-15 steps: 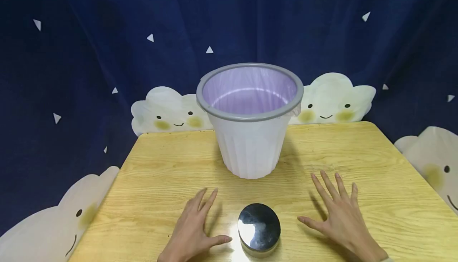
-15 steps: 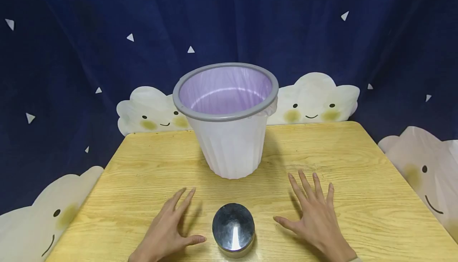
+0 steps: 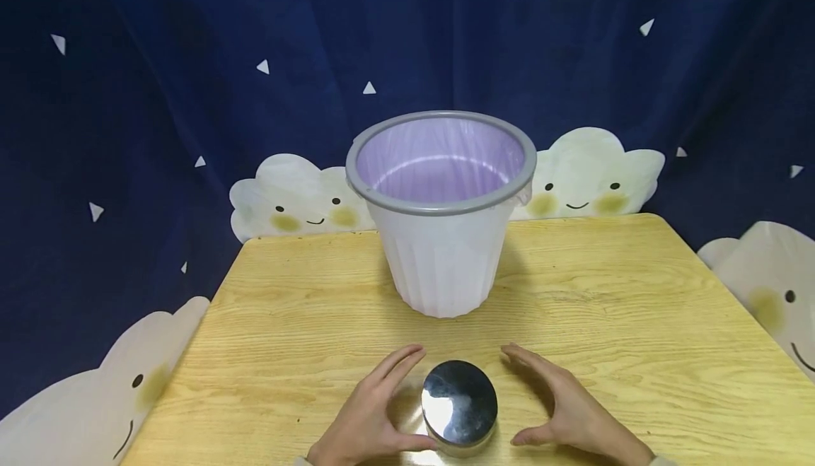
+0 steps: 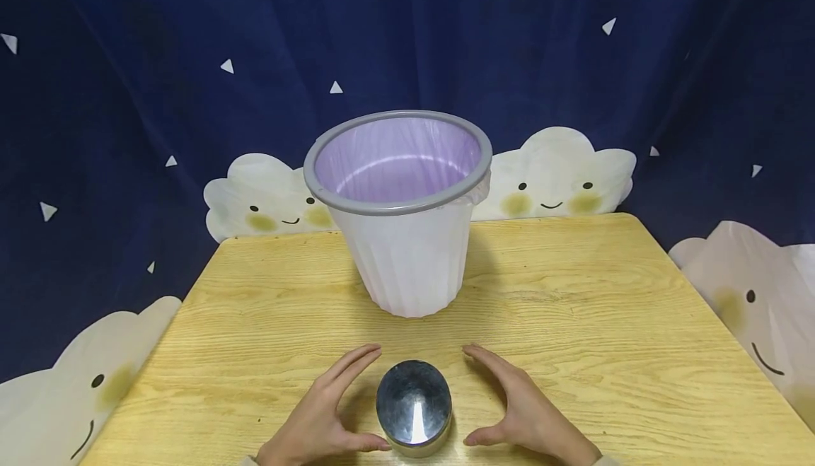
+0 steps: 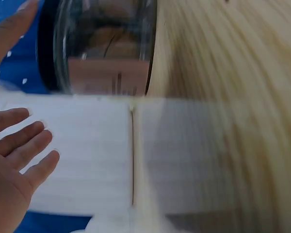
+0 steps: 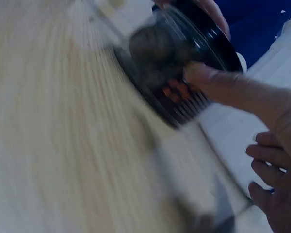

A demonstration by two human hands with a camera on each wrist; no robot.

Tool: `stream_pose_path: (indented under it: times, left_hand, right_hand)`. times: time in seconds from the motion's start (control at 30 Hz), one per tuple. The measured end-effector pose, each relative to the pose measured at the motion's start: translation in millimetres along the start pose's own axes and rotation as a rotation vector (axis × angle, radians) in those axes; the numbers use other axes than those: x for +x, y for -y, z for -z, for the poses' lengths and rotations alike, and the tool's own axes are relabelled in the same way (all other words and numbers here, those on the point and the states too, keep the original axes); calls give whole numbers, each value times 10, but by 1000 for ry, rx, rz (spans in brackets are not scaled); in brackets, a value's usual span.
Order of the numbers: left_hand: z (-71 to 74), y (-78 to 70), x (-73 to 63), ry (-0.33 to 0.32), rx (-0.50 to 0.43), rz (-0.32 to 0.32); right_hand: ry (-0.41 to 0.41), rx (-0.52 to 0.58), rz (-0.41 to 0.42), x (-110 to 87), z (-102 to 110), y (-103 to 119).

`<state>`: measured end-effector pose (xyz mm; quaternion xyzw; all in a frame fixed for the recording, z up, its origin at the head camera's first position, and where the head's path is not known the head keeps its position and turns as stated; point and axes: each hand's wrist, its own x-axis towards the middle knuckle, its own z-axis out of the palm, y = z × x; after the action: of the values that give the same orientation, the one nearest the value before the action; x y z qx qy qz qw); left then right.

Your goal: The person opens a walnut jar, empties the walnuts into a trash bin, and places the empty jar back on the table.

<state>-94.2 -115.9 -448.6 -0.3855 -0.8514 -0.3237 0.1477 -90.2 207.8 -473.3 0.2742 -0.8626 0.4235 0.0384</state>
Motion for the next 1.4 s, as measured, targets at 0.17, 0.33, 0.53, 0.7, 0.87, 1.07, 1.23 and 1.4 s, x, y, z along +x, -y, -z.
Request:
stream_pose_path:
  times: [0.17,0.33,0.53,0.7,0.87,1.07,1.23,1.4]
  left_hand:
    - [-137,-99,214,83,-91,-15]
    - [-236,-114,319,171,-208,32]
    - [-217,-80,248,152,-181,-69]
    - [-290,-85,327,94,-108,-271]
    - [-371,-116,392,114,-62,-301]
    - [-413,-144,398,126,-29,-241]
    - [-454,-161,391,80,-33,-211]
    - [-487,-186,401,25,-19,-209]
  right_hand:
    - [71,393,22,-26,-157,-42]
    - [112,547,4,44,-343,-8]
    - [218,587,1,271,-565,103]
    - [225,583,36,300,-602,104]
    - [194,517,65,264,-581,62]
    - [192,526,11,259,-586,61]
    - [152,466,21,280,-613,81]
    - [85,426,43,300,-637,81]
